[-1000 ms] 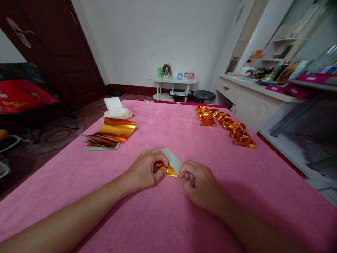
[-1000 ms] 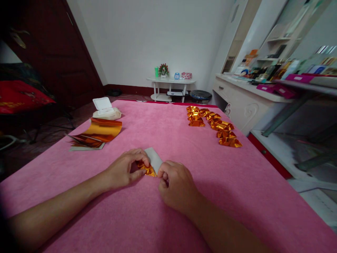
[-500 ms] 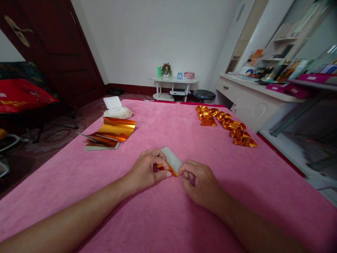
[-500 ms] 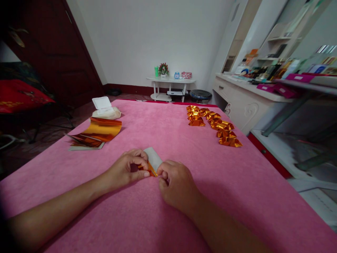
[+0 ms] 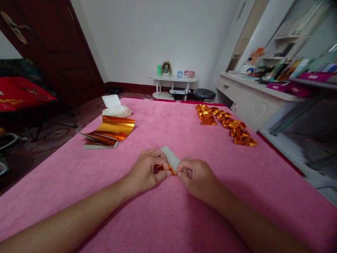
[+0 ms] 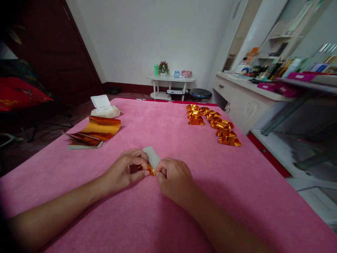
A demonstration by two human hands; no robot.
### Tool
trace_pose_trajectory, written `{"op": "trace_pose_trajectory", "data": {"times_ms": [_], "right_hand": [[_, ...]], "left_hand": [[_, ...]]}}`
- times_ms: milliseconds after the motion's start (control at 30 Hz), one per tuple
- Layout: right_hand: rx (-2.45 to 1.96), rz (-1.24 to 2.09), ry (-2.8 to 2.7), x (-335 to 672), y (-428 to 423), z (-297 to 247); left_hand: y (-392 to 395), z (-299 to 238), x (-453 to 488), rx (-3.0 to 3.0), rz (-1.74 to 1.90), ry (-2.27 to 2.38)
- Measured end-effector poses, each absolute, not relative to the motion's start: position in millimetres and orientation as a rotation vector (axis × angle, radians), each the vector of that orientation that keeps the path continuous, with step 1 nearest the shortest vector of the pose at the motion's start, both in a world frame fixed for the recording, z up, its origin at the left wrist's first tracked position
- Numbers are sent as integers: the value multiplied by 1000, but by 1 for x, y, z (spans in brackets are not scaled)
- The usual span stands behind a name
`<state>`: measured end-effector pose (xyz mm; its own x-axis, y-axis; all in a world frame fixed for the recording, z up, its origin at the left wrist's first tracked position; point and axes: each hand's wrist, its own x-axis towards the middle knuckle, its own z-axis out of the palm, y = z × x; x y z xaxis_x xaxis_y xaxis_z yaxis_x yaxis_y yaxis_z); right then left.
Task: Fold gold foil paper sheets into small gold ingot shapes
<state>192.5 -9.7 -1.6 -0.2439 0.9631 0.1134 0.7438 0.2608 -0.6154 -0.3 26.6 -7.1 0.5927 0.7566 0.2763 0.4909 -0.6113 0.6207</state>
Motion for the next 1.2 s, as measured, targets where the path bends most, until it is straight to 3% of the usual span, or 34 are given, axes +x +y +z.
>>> {"op": "trace_pose_trajectory", "data": {"times_ms": [1200], "right_hand": [[-1493,890,-2011,199,5,-4]], "left_hand": [[18,-2,10,2395,686,1169]]}}
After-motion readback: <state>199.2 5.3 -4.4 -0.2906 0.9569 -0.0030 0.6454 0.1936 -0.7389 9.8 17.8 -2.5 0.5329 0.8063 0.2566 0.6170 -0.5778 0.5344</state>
